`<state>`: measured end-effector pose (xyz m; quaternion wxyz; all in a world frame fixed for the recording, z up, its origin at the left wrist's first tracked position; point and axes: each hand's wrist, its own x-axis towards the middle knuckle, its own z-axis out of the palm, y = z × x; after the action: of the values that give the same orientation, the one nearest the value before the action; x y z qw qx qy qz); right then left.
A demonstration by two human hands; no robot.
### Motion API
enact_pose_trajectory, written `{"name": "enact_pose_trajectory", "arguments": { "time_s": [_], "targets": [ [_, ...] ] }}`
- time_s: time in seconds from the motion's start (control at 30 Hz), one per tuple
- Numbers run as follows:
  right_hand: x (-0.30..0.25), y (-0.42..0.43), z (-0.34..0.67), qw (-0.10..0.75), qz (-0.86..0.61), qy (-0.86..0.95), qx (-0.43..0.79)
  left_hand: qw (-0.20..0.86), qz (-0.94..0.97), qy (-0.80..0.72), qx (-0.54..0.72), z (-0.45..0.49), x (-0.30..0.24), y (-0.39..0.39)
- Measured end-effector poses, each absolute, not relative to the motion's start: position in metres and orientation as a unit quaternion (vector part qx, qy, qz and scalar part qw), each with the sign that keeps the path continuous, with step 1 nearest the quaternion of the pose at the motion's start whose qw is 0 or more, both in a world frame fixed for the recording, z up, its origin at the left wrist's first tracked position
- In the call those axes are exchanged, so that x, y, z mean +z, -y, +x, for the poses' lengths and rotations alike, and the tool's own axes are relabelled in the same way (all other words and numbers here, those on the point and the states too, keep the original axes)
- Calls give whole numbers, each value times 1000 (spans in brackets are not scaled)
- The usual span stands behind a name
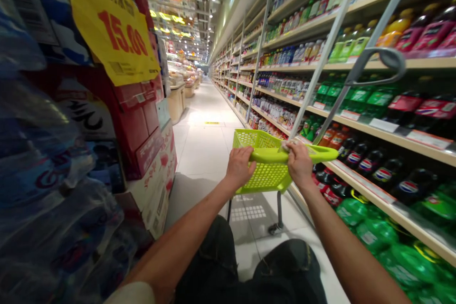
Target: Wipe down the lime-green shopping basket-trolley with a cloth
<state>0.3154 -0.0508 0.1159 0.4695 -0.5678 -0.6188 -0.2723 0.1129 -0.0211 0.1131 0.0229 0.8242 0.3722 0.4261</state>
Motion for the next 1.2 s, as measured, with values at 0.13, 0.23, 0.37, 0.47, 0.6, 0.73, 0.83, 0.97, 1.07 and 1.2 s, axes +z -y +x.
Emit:
{"name": "enact_pose_trajectory", "arguments": {
  "time_s": [0.13,0.23,0.37,0.47,0.6,0.73,0.83,0.97,1.07,1.2],
  "targets": [
    [111,50,287,424,-512,711,-229,87,832,-349,422,114,115,4],
    [108,48,285,421,-553,679,-235,126,838,-335,411,114,115,-6],
    [106,45,305,421,-590,645,-243,117,835,-333,422,121,116,-1],
    [105,47,320,419,-580,657,-237,99,823,-354,432,133,116,14],
    [105,52,342,430,-576,657,-227,66,826,-372,418,151,116,40],
    [106,61,366,457,-586,632,-221,67,862,-321,387,159,112,49],
    [110,76,368,459,-583,634,-217,104,869,-355,329,158,104,37],
    [118,100,345,432,-571,668,-203,109,873,-408,246,160,91,22],
    [122,110,324,379,-578,689,-218,77,873,-408,254,165,85,28],
    [121,113,312,322,-582,698,-266,56,879,-391,267,169,87,41]
  ]
}}
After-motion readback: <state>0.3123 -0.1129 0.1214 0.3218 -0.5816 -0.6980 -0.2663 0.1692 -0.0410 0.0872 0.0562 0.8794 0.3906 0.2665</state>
